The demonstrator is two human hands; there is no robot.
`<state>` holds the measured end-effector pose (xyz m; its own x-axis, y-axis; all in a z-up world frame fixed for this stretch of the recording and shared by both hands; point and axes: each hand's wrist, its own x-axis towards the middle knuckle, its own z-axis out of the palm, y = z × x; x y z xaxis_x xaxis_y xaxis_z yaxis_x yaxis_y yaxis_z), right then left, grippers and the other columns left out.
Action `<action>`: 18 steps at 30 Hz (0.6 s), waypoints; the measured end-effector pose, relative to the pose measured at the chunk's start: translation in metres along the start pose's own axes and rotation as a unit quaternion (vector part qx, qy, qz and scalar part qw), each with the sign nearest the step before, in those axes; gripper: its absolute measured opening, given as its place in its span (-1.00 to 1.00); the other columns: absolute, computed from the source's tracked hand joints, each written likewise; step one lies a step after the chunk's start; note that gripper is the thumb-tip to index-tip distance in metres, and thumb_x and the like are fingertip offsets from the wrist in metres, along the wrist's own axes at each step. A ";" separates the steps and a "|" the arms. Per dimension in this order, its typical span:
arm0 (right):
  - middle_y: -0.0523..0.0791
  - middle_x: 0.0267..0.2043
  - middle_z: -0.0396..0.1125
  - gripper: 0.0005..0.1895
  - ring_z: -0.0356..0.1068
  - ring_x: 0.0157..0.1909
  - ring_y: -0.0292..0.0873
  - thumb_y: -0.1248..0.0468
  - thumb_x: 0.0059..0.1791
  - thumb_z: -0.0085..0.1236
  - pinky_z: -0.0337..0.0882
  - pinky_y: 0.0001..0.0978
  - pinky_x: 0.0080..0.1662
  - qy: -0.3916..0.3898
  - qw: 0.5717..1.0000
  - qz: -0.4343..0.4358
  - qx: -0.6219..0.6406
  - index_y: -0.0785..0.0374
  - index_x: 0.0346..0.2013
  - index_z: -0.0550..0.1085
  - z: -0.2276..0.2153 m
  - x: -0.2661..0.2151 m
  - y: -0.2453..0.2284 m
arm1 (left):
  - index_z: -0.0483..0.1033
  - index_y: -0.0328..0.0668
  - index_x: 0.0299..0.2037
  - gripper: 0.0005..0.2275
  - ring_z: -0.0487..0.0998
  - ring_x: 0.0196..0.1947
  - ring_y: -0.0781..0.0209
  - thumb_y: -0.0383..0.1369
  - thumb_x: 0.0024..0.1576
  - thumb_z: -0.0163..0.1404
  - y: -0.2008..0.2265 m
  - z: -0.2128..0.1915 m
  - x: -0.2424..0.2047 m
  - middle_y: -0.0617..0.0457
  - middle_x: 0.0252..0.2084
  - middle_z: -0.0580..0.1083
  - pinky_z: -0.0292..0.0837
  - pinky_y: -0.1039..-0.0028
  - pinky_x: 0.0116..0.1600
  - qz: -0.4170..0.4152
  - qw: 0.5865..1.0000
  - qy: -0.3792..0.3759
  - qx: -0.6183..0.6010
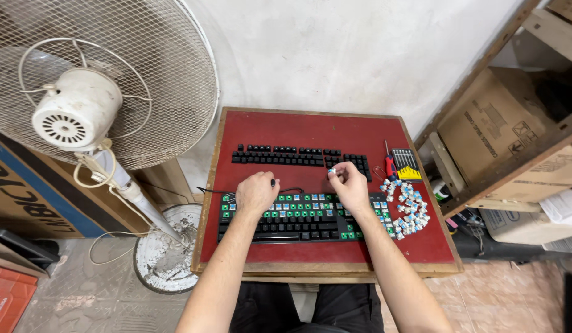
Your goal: The person uses a keycap puller to remove black keycaps from a mechanical keyboard and places them on the table. They then press down on the remaining keycaps to ensure they are seated properly.
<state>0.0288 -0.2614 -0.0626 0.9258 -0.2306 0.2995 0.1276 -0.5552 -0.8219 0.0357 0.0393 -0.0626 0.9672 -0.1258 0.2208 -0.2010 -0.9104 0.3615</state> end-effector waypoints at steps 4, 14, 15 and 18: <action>-0.17 -0.27 0.64 -0.79 0.58 -0.27 -0.21 0.17 0.01 0.45 0.57 -0.27 -0.11 -0.028 0.997 -0.001 -0.068 0.12 -0.09 0.67 -0.060 -0.026 -0.012 | 0.65 0.12 -0.18 -0.75 0.75 -0.07 0.03 0.00 0.32 0.04 0.000 0.002 0.001 0.11 -0.23 0.60 0.69 0.14 0.04 0.003 1.000 -0.003 -0.003; -0.22 -0.26 0.64 -0.72 0.65 -0.07 0.01 0.01 0.06 0.39 0.60 -0.01 0.06 0.025 0.955 0.126 -0.268 0.01 0.00 0.69 -0.166 -0.050 0.047 | 0.64 0.17 -0.19 -0.75 0.76 -0.11 0.07 0.02 0.32 0.02 -0.006 0.010 0.004 0.15 -0.25 0.59 0.70 0.15 0.00 -0.002 1.000 0.003 0.009; -0.20 -0.26 0.64 -0.68 0.65 -0.06 0.03 0.02 0.06 0.41 0.60 0.00 0.08 0.021 0.951 0.135 -0.276 0.01 0.06 0.69 -0.169 -0.049 0.055 | 0.64 0.17 -0.19 -0.75 0.76 -0.12 0.07 0.02 0.33 0.03 -0.007 0.010 0.004 0.15 -0.25 0.59 0.70 0.15 0.00 -0.003 1.000 0.003 0.009; -0.20 -0.25 0.64 -0.68 0.65 -0.05 0.04 0.02 0.09 0.37 0.60 0.05 0.10 0.016 0.959 0.129 -0.253 0.01 0.09 0.67 -0.159 -0.062 0.027 | 0.65 0.18 -0.18 -0.75 0.75 -0.12 0.09 0.02 0.33 0.03 -0.005 0.010 0.004 0.17 -0.25 0.58 0.70 0.18 -0.01 -0.005 1.000 0.013 0.010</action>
<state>-0.0818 -0.3892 -0.0264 0.8913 -0.4314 0.1394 -0.2999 -0.7915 -0.5325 0.0419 0.0393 -0.0729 0.9647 -0.1063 0.2408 -0.1877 -0.9192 0.3461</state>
